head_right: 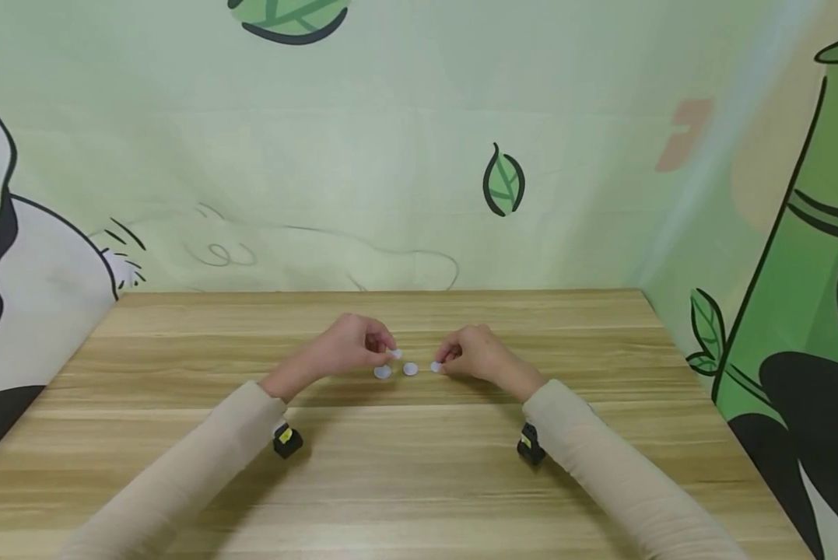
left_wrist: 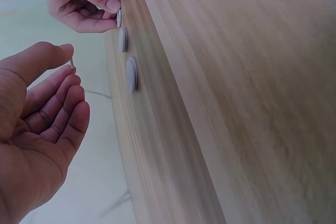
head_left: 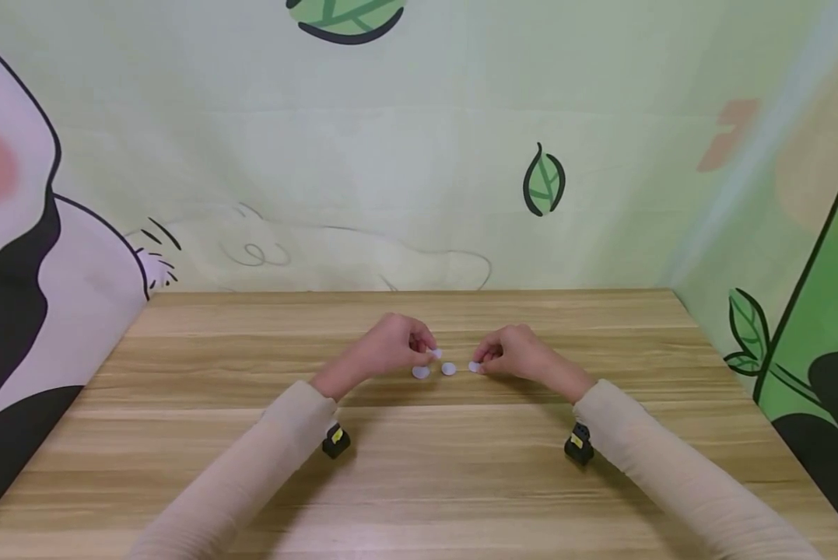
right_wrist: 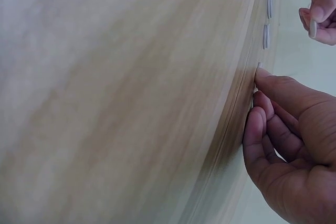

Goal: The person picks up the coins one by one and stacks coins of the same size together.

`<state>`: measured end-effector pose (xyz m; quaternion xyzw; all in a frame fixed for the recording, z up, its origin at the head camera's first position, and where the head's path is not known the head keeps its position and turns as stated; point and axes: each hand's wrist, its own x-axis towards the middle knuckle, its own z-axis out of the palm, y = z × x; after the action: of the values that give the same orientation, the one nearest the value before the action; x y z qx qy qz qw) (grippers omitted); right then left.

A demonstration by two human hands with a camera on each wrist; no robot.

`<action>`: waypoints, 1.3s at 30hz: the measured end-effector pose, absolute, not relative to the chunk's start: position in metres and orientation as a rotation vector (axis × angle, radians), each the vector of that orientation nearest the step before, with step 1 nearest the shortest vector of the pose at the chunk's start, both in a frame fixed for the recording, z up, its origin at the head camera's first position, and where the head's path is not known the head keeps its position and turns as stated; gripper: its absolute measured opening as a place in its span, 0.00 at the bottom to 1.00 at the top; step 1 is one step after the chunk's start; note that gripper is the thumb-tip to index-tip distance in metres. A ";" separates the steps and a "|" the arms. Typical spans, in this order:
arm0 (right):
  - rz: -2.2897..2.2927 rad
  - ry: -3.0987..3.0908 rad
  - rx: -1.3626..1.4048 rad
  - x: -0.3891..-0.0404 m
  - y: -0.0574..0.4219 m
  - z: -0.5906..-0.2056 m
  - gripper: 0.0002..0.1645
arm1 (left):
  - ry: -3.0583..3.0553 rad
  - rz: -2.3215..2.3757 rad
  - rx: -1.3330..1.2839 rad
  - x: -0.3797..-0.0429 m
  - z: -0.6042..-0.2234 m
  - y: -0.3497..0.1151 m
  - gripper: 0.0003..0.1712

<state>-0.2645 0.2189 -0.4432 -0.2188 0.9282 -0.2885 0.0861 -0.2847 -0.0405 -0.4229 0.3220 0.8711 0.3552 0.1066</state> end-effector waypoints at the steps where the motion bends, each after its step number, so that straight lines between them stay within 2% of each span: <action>1: -0.860 2.765 -0.651 -0.264 0.219 -0.443 0.04 | 2.567 1.043 0.950 -0.285 -0.423 -0.040 0.05; 39: -0.886 2.750 -0.637 -0.266 0.220 -0.443 0.04 | 2.557 0.812 0.953 -0.293 -0.437 0.022 0.04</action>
<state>-0.2662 0.2198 -0.4435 -0.2146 0.9255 -0.2983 0.0913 -0.2931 0.0222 -0.4369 0.3312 0.8883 0.2822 0.1467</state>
